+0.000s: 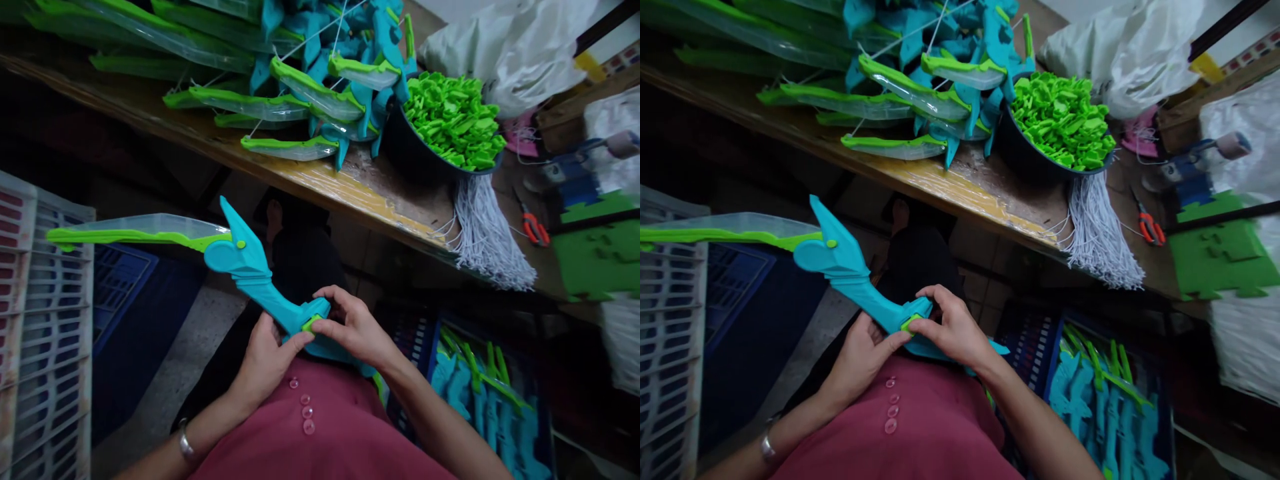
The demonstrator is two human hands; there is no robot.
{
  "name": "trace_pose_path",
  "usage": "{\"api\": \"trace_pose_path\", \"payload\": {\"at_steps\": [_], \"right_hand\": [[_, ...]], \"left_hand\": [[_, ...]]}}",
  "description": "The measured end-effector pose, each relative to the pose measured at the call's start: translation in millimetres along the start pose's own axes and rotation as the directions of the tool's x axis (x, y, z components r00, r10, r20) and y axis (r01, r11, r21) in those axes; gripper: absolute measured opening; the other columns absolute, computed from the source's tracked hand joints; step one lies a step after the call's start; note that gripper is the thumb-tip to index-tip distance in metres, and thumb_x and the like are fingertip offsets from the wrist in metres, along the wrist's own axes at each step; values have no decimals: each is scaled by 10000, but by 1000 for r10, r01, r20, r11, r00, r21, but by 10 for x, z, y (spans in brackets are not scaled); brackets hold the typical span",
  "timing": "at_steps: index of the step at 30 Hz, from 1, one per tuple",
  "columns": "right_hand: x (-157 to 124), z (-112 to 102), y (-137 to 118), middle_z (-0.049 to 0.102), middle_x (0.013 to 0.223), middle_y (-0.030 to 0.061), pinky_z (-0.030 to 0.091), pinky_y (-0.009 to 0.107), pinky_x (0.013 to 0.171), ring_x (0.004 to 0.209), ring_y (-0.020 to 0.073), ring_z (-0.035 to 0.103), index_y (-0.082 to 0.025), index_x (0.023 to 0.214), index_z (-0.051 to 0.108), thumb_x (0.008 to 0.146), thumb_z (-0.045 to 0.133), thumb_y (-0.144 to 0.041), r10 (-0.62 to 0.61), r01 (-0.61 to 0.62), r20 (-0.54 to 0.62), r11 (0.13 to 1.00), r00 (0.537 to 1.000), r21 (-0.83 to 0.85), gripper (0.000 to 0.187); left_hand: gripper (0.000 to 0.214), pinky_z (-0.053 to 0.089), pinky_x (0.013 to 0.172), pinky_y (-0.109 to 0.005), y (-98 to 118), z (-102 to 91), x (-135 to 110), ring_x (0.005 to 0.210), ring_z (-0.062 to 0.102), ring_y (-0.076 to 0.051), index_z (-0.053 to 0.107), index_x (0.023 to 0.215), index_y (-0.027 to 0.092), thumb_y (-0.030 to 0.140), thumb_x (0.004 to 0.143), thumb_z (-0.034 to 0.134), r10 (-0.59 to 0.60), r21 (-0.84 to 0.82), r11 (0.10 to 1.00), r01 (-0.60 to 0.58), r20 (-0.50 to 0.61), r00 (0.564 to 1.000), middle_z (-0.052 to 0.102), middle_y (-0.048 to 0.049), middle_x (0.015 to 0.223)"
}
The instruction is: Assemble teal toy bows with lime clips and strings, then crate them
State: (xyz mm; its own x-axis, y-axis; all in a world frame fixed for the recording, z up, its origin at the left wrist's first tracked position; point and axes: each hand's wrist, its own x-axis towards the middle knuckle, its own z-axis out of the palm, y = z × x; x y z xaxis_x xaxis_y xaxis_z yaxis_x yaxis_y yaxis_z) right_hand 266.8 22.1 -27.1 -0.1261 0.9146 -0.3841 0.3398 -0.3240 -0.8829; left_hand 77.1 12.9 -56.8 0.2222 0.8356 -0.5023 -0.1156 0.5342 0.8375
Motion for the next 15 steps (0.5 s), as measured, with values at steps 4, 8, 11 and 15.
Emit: {"api": "trace_pose_path", "payload": {"at_steps": [4, 8, 11, 15], "right_hand": [[-26, 86, -29, 619, 943, 3, 467, 246, 706, 802, 139, 557, -197, 1080, 630, 801, 780, -245, -48, 46, -57, 998, 997, -32, 320], [-20, 160, -57, 595, 918, -9, 446, 241, 707, 784, 131, 533, -199, 1012, 612, 805, 776, -190, -108, 85, -118, 980, 987, -180, 264], [27, 147, -37, 607, 933, -5, 456, 240, 706, 781, 134, 549, -192, 1015, 606, 798, 813, -219, -161, 136, -77, 955, 984, -262, 301], [106, 49, 42, 653, 973, 9, 473, 234, 722, 819, 144, 602, -185, 1042, 631, 773, 875, -327, -179, 159, -33, 933, 983, -323, 390]], "left_hand": [[408, 583, 820, -406, -96, -20, 39, 939, 718, -297, 601, 987, 206, 399, 705, 824, 32, 155, 988, -24, -48, 998, 751, -70, 962], [380, 589, 699, -411, -164, -65, 48, 807, 720, -308, 606, 894, 221, 488, 698, 791, 104, 305, 950, -75, -80, 991, 744, -64, 833], [389, 606, 666, -456, -165, -75, 88, 761, 734, -349, 631, 829, 227, 552, 668, 770, 125, 388, 918, -78, -96, 987, 755, -85, 769], [446, 646, 740, -505, -128, -33, 199, 828, 761, -390, 650, 821, 235, 580, 580, 798, 75, 340, 939, -47, -72, 995, 794, -95, 810]]}}
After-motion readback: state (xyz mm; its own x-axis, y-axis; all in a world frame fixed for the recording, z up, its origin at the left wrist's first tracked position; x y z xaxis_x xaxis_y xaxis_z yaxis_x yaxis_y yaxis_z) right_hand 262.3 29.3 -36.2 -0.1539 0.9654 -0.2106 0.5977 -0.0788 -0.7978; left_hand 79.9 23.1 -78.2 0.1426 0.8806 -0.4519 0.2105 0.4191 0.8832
